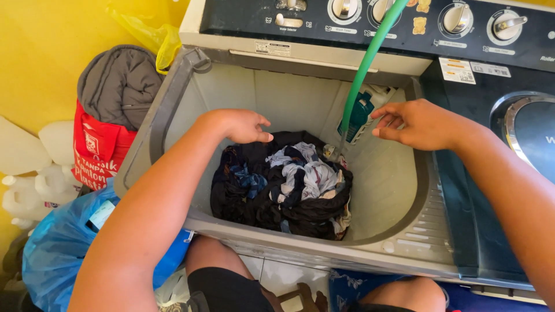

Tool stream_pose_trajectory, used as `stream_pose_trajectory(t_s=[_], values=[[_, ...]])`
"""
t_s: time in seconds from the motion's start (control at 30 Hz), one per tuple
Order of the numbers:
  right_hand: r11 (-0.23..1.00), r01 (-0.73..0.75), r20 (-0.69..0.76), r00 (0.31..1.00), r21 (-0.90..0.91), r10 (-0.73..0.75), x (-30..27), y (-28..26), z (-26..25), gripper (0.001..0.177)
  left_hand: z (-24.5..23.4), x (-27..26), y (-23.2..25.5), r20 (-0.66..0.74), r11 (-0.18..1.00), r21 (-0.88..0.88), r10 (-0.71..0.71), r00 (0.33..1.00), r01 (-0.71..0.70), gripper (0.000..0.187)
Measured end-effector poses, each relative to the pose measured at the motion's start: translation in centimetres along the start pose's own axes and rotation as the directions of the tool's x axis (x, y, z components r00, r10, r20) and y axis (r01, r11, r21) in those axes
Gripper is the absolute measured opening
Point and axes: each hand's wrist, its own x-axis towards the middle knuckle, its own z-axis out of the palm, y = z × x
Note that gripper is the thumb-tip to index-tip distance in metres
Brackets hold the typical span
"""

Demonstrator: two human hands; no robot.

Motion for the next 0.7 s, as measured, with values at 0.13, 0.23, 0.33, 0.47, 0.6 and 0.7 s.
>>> stream_pose_trajectory(t_s=[0.13,0.23,0.33,0.47,0.6,0.7], values=[[1.0,0.016,-0.003,1.0,0.001,-0.016,0.1,0.2,0.1,0.051,0.1,0.3,-0.2,0.004,1.0,0.014,-0.006,1.0,0.006,0.072],[1.0,0.018,-0.003,1.0,-0.004,-0.018,0.0,0.2,0.2,0.052,0.2,0.4,-0.1,0.007,0.999,0.033,-0.003,1.0,0.003,0.071],[0.999,0.035,-0.007,0.999,-0.017,-0.035,-0.1,0.2,0.2,0.055,0.1,0.2,0.1,0.014,1.0,0.007,0.004,1.0,-0.004,0.071],[1.0,0.004,0.007,1.0,-0.007,-0.004,-0.2,-0.2,0.2,0.051,0.2,0.5,-0.1,0.01,0.999,0.034,0.013,1.0,-0.014,0.072],[0.999,0.022,0.014,1.0,-0.032,-0.022,0.4,0.3,0.2,0.054,-0.1,0.0,0.0,0.006,0.999,0.037,0.02,1.0,-0.02,0.071],[0.999,0.022,0.006,1.0,-0.029,-0.022,0.4,0.2,0.1,0.054,-0.3,0.0,-0.2,-0.005,1.0,0.022,0.004,1.0,-0.004,0.071]])
